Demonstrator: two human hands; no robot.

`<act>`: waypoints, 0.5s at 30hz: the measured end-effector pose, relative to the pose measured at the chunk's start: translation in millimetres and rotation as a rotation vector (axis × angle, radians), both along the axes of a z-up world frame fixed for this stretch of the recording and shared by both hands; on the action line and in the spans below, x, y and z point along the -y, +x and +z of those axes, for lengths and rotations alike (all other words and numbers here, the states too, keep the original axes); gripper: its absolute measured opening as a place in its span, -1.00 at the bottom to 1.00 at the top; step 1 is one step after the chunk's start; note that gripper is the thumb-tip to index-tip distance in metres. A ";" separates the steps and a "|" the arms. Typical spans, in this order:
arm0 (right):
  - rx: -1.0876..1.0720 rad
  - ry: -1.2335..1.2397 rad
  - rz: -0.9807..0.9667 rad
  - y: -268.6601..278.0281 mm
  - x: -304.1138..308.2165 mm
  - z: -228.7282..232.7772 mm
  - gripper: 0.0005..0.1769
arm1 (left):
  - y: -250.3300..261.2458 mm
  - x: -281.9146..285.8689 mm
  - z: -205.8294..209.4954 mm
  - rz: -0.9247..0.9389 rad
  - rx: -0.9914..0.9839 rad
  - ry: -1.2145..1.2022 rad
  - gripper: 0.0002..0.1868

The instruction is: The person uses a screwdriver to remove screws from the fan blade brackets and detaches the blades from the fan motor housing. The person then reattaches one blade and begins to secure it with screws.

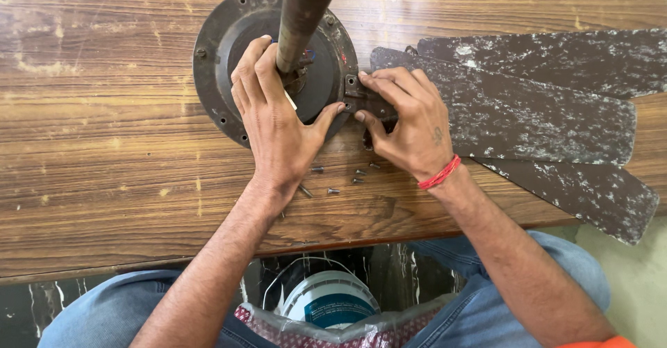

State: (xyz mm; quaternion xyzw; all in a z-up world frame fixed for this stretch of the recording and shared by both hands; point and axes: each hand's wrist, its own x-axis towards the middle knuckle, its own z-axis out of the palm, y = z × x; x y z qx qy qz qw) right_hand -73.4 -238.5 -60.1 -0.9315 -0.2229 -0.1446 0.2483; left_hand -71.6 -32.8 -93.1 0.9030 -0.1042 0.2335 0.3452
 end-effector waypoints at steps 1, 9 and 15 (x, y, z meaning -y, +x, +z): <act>0.000 -0.004 -0.005 -0.5 0.3 0.3 -0.41 | -0.2 0.3 -0.1 -0.002 -0.001 -0.002 0.18; 0.005 0.004 -0.025 -3.1 -2.6 5.5 -0.42 | -0.4 1.5 2.7 0.006 -0.001 -0.013 0.16; 0.026 0.011 -0.026 -1.8 -3.7 6.3 -0.43 | -0.9 2.7 5.6 0.013 0.002 -0.018 0.15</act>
